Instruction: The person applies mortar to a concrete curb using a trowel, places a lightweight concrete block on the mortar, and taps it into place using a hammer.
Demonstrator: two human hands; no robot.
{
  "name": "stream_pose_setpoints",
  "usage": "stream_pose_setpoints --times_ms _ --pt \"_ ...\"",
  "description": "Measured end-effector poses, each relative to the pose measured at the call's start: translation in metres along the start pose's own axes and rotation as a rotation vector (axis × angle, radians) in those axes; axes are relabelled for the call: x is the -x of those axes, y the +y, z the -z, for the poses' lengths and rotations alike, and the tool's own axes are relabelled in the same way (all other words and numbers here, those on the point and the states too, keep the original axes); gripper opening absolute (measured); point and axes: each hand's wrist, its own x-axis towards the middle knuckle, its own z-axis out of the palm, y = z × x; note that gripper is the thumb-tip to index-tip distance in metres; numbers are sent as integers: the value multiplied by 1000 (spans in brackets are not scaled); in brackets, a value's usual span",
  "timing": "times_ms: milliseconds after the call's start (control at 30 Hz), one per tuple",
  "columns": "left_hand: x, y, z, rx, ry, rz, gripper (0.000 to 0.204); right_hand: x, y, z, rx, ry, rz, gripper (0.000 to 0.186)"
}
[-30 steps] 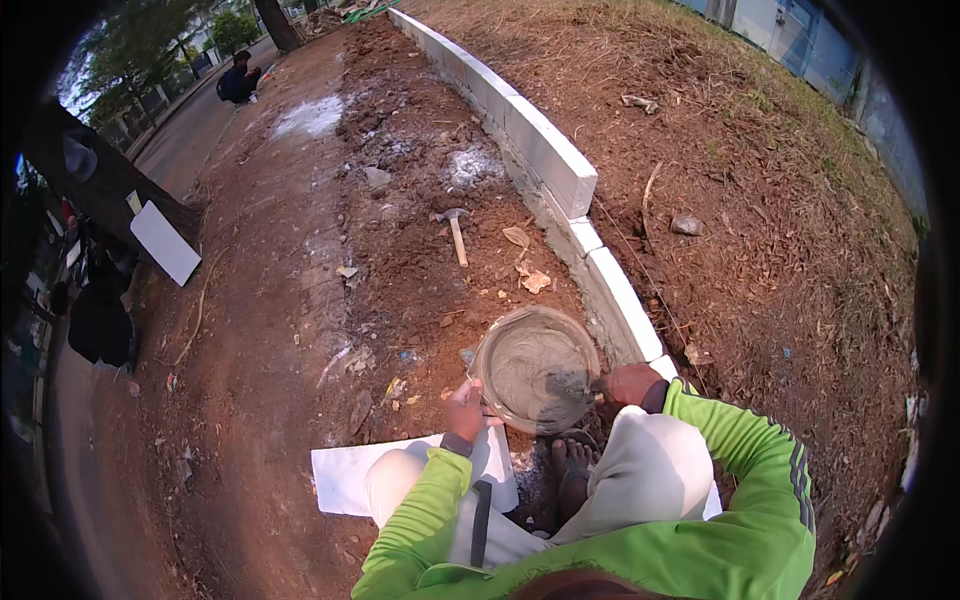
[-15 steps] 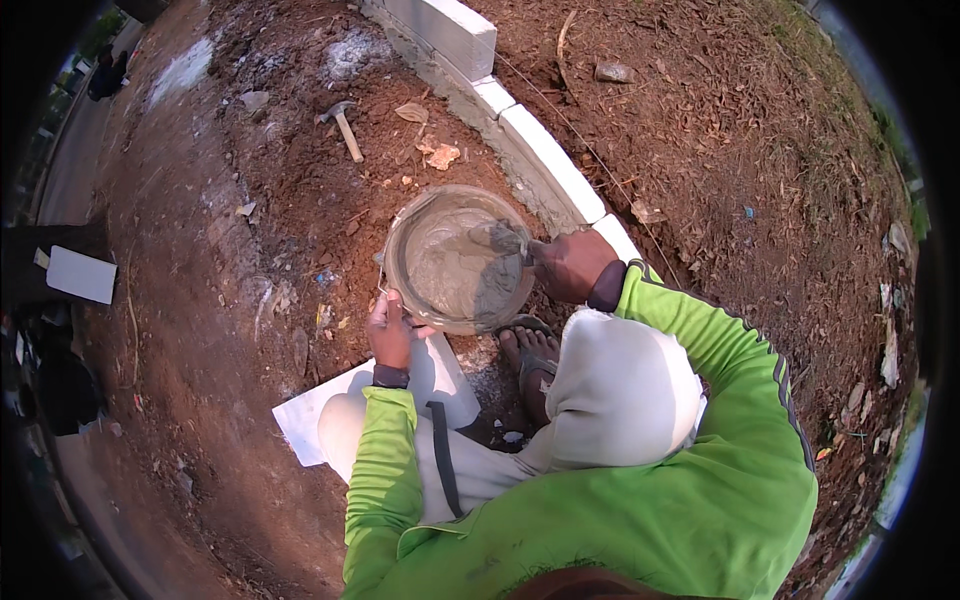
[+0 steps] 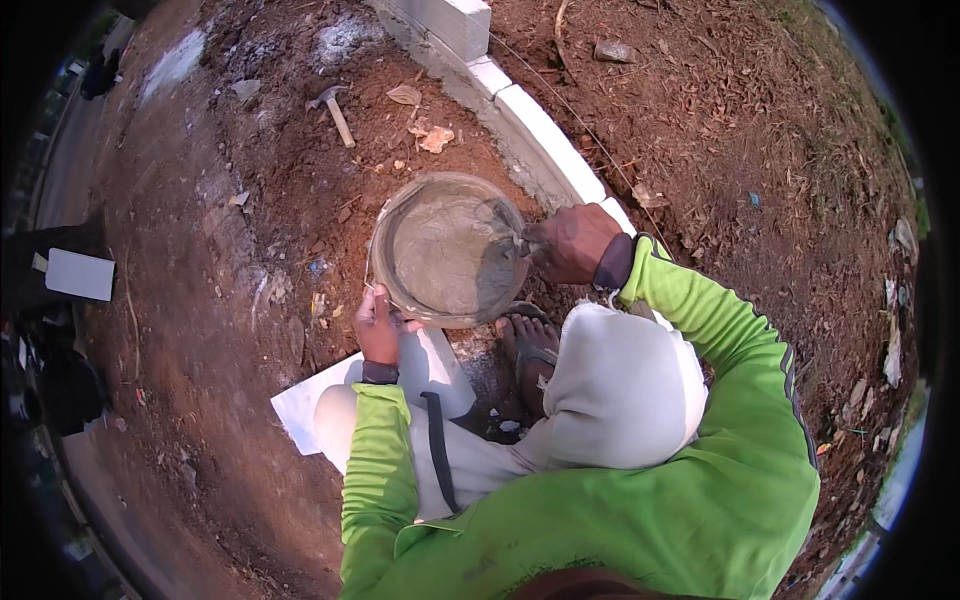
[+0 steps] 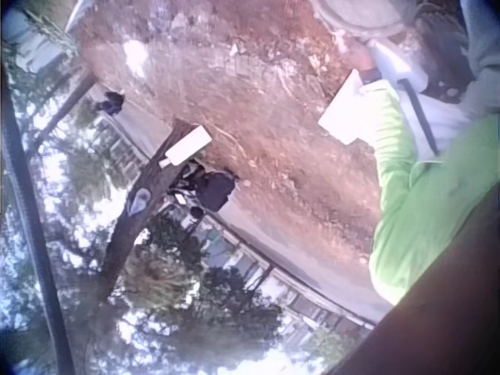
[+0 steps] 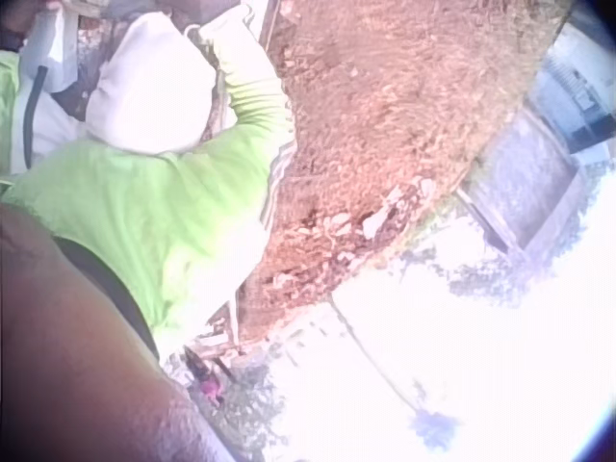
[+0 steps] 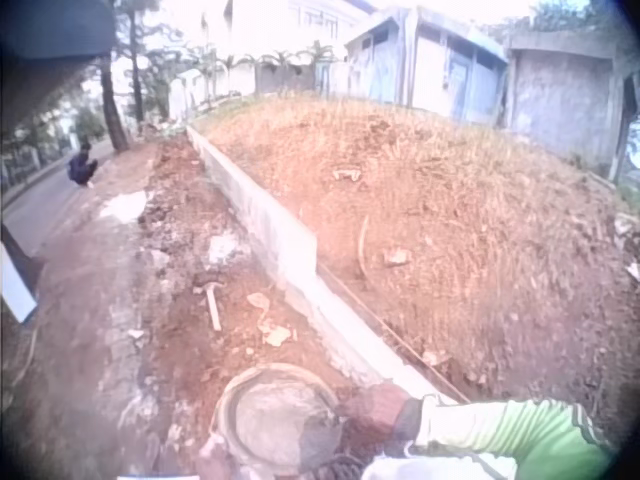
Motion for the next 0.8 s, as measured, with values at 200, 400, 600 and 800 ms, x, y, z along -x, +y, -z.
stream_pose_setpoints --times_ms 200,400,600,800 --pt "0 -5 -6 4 -32 -7 40 -4 20 -59 136 -82 55 24" --pt "4 10 -12 15 -38 -6 36 2 2 36 140 68 -32 20" --pt "2 7 -14 51 -59 -23 35 -24 19 61 606 57 129 21" --pt "5 10 -14 55 -66 -48 40 -47 -9 61 712 -291 62 22"
